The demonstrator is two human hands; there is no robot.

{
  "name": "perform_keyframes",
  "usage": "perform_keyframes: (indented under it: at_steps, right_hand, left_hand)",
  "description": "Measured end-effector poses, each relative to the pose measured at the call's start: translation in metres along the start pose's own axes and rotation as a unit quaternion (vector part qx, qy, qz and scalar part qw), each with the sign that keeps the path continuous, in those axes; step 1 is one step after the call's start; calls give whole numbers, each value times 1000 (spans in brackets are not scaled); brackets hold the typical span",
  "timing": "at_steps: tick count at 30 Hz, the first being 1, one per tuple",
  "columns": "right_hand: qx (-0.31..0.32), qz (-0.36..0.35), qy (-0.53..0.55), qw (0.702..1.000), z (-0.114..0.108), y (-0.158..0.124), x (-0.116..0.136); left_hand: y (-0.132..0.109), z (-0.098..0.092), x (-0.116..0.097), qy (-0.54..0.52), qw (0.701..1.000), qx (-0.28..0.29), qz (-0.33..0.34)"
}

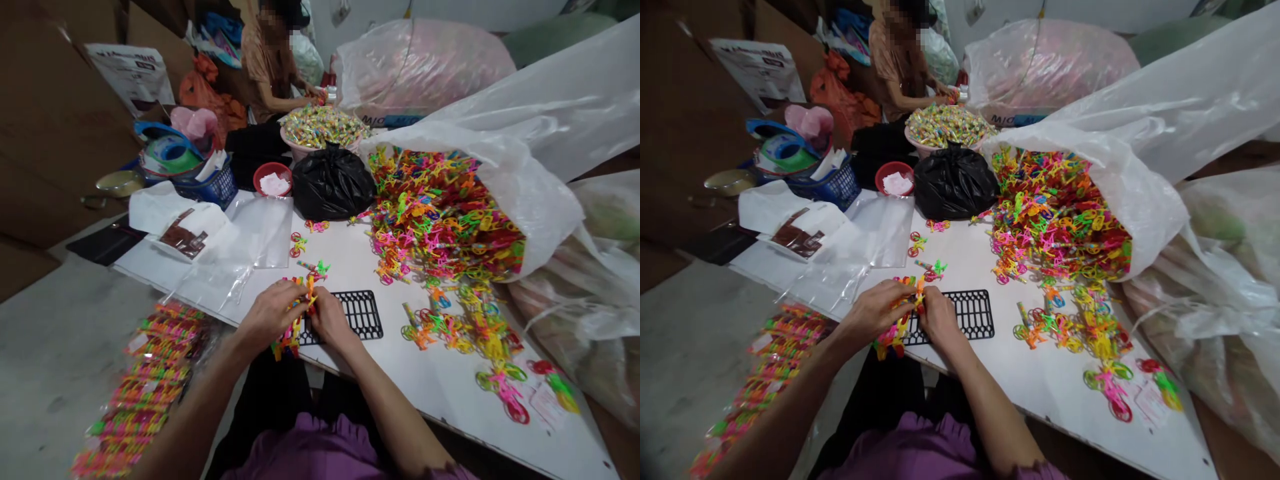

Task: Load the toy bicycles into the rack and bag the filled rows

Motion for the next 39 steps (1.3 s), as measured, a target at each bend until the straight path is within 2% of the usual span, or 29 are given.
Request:
perform_keyframes:
  at_steps: [4,8,11,14,17,19,21,23,25,28,32,36,39]
  right_hand:
    - [37,-15,-37,999,-1,3,7]
    - [51,-30,24,998,-8,0,-4]
    - [50,-38,47,997,-24,11,-14]
    - [6,-25,-66,997,-41,44,-14]
    - [71,10,-187,980,-34,77,-12]
    - [109,5,-228,968,-29,85,-13]
    - [112,-39,-250,961,-32,78,-16]
    - [116,-86,-257,956,-40,58,-24]
    - [118,-95,-247,957,-52,35,-35]
    - [70,-9,-240,968,-69,14,-49]
    - [41,117,-246,961,-66,23,-59]
    - [-7,167,-193,967,-67,36,-65]
    - [-67,185,-81,977,-79,21,-67]
  left_hand:
    - [-2,3,1,13,998,-57,1]
    - [-9,5,-6,13,998,-61,25]
    - [-15,2,-13,21,996,-72,48]
    - [-21,7,-15,50,995,-64,57]
    - [-27,16,-12,63,995,-43,68]
    - [-30,21,-7,65,995,-38,62]
    - [-30,25,-1,70,996,-34,50]
    - [-28,26,2,78,995,-38,43]
    - [-23,25,3,84,994,-50,41]
    - [-14,21,2,78,993,-72,59]
    - [-3,17,0,85,992,-59,68]
    - [8,13,0,92,992,-51,66]
    - [18,11,3,91,992,-49,66]
Point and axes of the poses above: each hand's wrist, its own y-axis towards the middle knuckle, its own z-axis out of the palm, x = y × z, the point moved 6 cm from there along y, towards the middle knuckle, and after that the axes turned 13 degrees about -z, right-handed, at the moved point
